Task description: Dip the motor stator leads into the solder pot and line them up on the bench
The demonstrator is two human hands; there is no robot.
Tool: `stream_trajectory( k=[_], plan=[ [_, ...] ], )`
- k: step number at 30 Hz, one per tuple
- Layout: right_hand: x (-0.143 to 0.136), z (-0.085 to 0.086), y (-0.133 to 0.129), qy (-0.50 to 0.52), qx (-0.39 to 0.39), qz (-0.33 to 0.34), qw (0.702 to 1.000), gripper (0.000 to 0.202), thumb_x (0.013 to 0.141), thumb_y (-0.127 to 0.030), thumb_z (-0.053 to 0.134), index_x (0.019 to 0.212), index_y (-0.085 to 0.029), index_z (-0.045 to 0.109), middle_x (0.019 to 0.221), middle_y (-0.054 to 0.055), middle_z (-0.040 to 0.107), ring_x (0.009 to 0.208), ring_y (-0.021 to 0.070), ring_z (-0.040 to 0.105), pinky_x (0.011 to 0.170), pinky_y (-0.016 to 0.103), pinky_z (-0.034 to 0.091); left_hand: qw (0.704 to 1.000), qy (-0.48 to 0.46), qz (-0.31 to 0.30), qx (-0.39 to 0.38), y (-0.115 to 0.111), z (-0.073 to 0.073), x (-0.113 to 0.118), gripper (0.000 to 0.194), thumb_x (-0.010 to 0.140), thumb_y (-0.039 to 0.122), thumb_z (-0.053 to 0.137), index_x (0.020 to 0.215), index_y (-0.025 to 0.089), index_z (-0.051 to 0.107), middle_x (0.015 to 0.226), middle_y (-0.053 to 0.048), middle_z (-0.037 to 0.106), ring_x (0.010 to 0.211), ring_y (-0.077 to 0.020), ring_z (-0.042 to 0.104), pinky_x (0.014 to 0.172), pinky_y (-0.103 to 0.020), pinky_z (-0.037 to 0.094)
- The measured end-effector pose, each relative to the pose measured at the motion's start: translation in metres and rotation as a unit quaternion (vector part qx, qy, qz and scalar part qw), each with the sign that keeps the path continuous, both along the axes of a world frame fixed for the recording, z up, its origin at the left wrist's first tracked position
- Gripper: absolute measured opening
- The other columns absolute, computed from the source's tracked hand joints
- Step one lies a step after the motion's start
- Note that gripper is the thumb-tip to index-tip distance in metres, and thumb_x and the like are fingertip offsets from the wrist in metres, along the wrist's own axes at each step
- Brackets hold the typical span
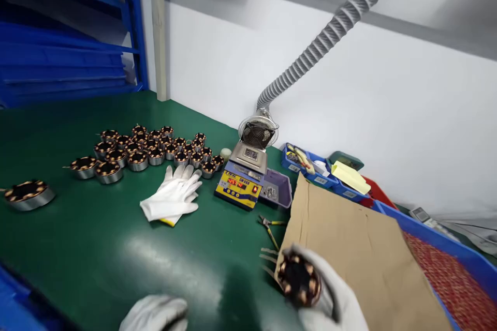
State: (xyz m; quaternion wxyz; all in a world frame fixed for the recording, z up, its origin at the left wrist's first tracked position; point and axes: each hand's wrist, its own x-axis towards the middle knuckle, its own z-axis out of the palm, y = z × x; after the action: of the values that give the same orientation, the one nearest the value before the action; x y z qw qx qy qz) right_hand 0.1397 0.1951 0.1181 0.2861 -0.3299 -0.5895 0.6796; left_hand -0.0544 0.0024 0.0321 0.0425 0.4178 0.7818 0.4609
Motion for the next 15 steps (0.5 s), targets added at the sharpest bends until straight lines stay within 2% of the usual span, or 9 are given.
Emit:
stream_trajectory(
  k=[1,2,3,4,5,7,9,12,15],
  plan=[
    [-0.013,0.011,0.018,0.0,0.023,0.001,1.0,0.062,0.049,-0.033,0.086,0.106,-0.022,0.065,0.109,0.011,0.066,0.074,0.021,0.063,0.06,0.03,0.049,0.997,0.055,-0.055,-0.002,0.014,0.005,-0.019,0.013,0.067,0.028,0.074,0.071,0.041,0.072,0.069,0.006,0.072,0.069,-0.0225,0.07,0.068,-0.028,0.057],
    [-0.028,0.023,0.037,0.002,0.042,0.005,0.999,0.062,0.053,-0.038,0.084,0.109,-0.021,0.063,0.107,0.01,0.066,0.067,0.0175,0.06,0.055,0.029,0.046,0.995,0.077,-0.06,0.007,0.031,0.012,-0.041,0.018,0.069,0.026,0.071,0.079,0.041,0.072,0.083,0.006,0.074,0.085,-0.0253,0.069,0.084,-0.035,0.053],
    [-0.044,0.033,0.055,0.001,0.055,0.013,0.998,0.061,0.057,-0.039,0.081,0.111,-0.021,0.061,0.103,0.01,0.066,0.065,0.016,0.058,0.053,0.027,0.044,0.994,0.092,-0.055,0.014,0.049,0.019,-0.063,0.027,0.073,0.024,0.065,0.095,0.039,0.07,0.105,0.004,0.07,0.107,-0.0287,0.06,0.101,-0.045,0.039],
    [-0.06,0.042,0.072,-0.001,0.069,0.024,0.997,0.061,0.06,-0.041,0.079,0.113,-0.02,0.059,0.1,0.009,0.066,0.065,0.0152,0.057,0.052,0.027,0.042,0.993,0.107,-0.053,0.018,0.066,0.025,-0.084,0.036,0.074,0.019,0.061,0.105,0.035,0.068,0.121,0.003,0.062,0.123,-0.0323,0.046,0.11,-0.052,0.021],
    [-0.077,0.049,0.088,-0.001,0.087,0.027,0.996,0.059,0.061,-0.04,0.078,0.113,-0.02,0.058,0.1,0.008,0.065,0.068,0.0153,0.058,0.054,0.027,0.042,0.991,0.121,-0.059,0.014,0.08,0.029,-0.103,0.043,0.071,0.015,0.059,0.111,0.029,0.066,0.131,0.0,0.055,0.129,-0.0351,0.036,0.111,-0.055,0.008],
    [-0.109,0.056,0.118,-0.024,0.143,0.022,0.989,0.056,0.059,-0.038,0.078,0.108,-0.019,0.058,0.098,0.006,0.064,0.073,0.0162,0.058,0.06,0.028,0.043,0.983,0.173,-0.062,-0.021,0.099,0.026,-0.129,0.05,0.07,0.012,0.055,0.118,0.022,0.061,0.139,-0.005,0.046,0.133,-0.0377,0.025,0.109,-0.056,-0.002],
    [-0.138,0.057,0.144,-0.064,0.217,0.01,0.974,0.052,0.056,-0.036,0.078,0.101,-0.018,0.059,0.092,0.005,0.065,0.076,0.0172,0.059,0.067,0.03,0.045,0.97,0.221,-0.071,-0.066,0.104,0.013,-0.142,0.055,0.069,0.013,0.056,0.123,0.021,0.057,0.142,-0.006,0.04,0.134,-0.0378,0.022,0.109,-0.055,-0.003],
    [-0.176,0.052,0.171,-0.124,0.31,0.002,0.943,0.045,0.061,-0.038,0.074,0.097,-0.017,0.059,0.088,0.005,0.067,0.079,0.0184,0.06,0.073,0.033,0.045,0.962,0.243,-0.084,-0.096,0.1,-0.01,-0.147,0.06,0.071,0.019,0.059,0.129,0.028,0.05,0.145,-0.004,0.035,0.134,-0.0357,0.025,0.11,-0.056,-0.002],
    [-0.205,0.047,0.186,-0.193,0.363,-0.007,0.912,0.04,0.064,-0.039,0.069,0.096,-0.016,0.061,0.089,0.006,0.069,0.081,0.0191,0.061,0.075,0.033,0.046,0.959,0.246,-0.083,-0.112,0.099,-0.022,-0.15,0.072,0.07,0.026,0.058,0.138,0.033,0.036,0.144,-0.006,0.033,0.129,-0.0367,0.038,0.108,-0.063,0.014]
  ],
)
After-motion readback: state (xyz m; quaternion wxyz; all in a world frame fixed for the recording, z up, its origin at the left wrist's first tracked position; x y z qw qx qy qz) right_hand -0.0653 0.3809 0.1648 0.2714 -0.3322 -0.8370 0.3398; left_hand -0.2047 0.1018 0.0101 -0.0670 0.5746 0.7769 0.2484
